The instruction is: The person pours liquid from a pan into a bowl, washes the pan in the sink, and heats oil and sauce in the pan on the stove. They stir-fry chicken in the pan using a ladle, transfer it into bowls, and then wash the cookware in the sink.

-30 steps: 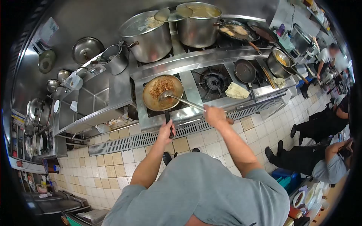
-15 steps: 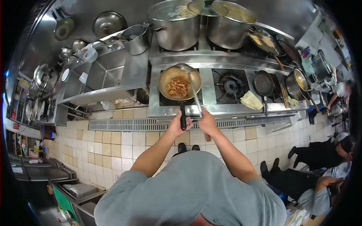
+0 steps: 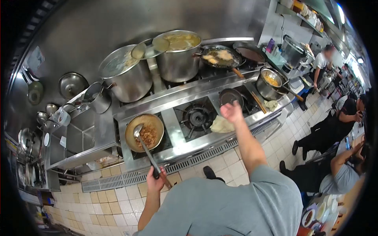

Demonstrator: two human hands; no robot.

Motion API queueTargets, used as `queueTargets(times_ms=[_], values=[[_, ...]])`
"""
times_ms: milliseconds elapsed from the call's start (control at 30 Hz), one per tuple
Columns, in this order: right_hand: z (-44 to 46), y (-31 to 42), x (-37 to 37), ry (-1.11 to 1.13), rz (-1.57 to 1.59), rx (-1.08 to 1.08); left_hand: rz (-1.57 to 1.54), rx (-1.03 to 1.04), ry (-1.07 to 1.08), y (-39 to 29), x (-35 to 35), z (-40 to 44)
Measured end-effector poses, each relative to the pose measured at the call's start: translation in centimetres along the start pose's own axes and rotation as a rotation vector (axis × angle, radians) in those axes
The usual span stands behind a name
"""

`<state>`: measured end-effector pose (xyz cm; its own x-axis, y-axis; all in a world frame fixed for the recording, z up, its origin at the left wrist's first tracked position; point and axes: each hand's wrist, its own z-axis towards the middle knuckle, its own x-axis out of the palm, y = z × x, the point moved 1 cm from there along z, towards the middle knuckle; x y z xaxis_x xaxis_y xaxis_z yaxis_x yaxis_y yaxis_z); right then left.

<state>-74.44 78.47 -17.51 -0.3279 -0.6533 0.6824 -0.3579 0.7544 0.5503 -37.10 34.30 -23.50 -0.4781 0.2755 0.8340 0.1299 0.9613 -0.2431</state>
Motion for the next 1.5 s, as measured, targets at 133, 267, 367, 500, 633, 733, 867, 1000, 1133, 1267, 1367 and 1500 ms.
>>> queueTargets(times_ms=[133, 267, 367, 500, 633, 733, 867, 1000, 1133, 1267, 1367, 1500], values=[[5.9, 15.2, 3.7, 0.075, 0.185, -0.011, -0.056, 0.183, -0.115, 3.0, 0.3, -0.1], [15.3, 20.6, 5.2, 0.373, -0.111, 0.175, 0.098, 0.205, -0.135, 5.0, 1.7, -1.3], [14.4, 18.9, 7.2, 0.260, -0.396, 0.103, 0.196, 0.247, -0.121, 4.8, 1.4, -0.6], [10.2, 18.9, 6.3, 0.231, -0.511, -0.066, 0.127, 0.232, -0.196, 3.9, 0.5, -0.8], [10.0, 20.6, 4.5, 0.179, -0.592, -0.166, 0.054, 0.269, -0.220, 4.1, 0.0, -0.3], [9.8, 22.2, 3.7, 0.175, -0.689, -0.194, 0.132, 0.250, -0.239, 4.2, -0.2, -0.4], [9.5, 24.2, 2.5, 0.191, -0.802, -0.268, 0.141, 0.230, -0.252, 3.9, -1.1, -0.3], [8.4, 24.6, 2.0, 0.106, -1.065, -0.462, 0.073, 0.199, -0.186, 3.3, -2.5, -0.1], [9.3, 24.4, 1.8, 0.029, -1.224, -0.576, 0.097, 0.266, -0.226, 3.8, -1.3, 0.0], [9.9, 24.2, 2.2, 0.182, -0.984, -0.353, 0.115, 0.268, -0.267, 4.4, -0.3, -0.3], [10.3, 23.4, 2.6, 0.184, -0.839, -0.191, 0.104, 0.281, -0.269, 4.3, -0.9, -0.1], [10.3, 21.8, 3.9, 0.294, -0.575, 0.007, 0.115, 0.297, -0.302, 4.3, -1.1, -0.2]])
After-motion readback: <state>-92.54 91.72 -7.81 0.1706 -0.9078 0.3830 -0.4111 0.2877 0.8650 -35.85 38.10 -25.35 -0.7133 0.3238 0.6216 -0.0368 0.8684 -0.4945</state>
